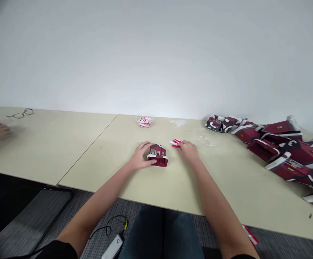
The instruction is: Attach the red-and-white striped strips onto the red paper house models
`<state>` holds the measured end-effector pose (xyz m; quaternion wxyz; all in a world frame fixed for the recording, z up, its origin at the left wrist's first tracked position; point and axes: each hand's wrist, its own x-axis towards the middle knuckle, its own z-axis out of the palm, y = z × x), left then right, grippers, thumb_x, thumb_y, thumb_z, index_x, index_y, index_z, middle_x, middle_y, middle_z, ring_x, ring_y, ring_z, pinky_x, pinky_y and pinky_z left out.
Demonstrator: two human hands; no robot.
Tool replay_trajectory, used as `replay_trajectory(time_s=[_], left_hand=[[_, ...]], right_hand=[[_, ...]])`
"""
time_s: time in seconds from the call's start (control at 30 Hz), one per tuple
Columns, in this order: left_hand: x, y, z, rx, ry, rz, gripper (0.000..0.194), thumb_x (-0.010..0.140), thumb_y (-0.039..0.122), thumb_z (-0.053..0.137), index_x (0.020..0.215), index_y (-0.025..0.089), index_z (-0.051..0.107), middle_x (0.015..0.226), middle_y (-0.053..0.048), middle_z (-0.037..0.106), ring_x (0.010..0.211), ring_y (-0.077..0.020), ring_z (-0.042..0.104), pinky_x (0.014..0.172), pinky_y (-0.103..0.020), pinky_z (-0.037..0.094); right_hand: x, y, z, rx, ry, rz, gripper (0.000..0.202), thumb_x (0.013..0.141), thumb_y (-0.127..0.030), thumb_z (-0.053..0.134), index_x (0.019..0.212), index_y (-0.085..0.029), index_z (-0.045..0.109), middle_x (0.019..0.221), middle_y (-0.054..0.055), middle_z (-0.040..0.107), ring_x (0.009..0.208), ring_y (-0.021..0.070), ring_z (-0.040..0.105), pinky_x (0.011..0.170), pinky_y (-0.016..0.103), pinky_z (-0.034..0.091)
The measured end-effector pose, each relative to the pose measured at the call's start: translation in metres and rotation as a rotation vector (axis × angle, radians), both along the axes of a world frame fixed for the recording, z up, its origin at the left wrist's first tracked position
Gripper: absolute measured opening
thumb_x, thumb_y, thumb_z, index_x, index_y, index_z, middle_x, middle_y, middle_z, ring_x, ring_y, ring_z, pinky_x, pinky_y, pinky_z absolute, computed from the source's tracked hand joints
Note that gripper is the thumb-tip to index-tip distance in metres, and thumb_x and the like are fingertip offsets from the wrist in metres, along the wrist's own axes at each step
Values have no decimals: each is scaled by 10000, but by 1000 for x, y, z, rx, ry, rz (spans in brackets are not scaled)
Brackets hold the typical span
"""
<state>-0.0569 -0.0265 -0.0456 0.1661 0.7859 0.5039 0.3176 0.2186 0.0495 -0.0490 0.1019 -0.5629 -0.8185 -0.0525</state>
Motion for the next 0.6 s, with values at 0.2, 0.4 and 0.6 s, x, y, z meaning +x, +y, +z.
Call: replay_trajectory(time_s=[0.2, 0.4, 0.6], left_hand=[[2, -1, 5, -90, -147, -49, 854, 664, 679, 653, 1354, 202, 492, 1339, -76, 425, 1309, -149, 396, 1210, -296, 314], [6, 11, 17, -212, -487, 85, 652, 810, 618, 523, 1254, 141, 565, 1257, -65, 510, 1182, -71, 506, 1053, -160, 412], [22, 36, 35, -288, -623, 69, 611, 727, 528, 656, 1119, 63, 605, 1063, -74, 599, 910, -7, 566, 823, -79, 439]], right_hand=[[-6, -10, -4, 82, 140, 75, 207, 930, -311, 512, 951, -212, 692, 1085, 101, 669, 1023, 262, 591, 832, 367, 435], [-40, -25, 22, 8, 829, 338, 289, 851, -430, 617, 1044, -216, 627, 928, 43, 687, 825, 182, 636, 721, 293, 481], [-69, -28, 27, 147, 1000, 350, 208, 804, -390, 663, 891, -201, 671, 854, 35, 678, 710, 159, 594, 705, 303, 489]])
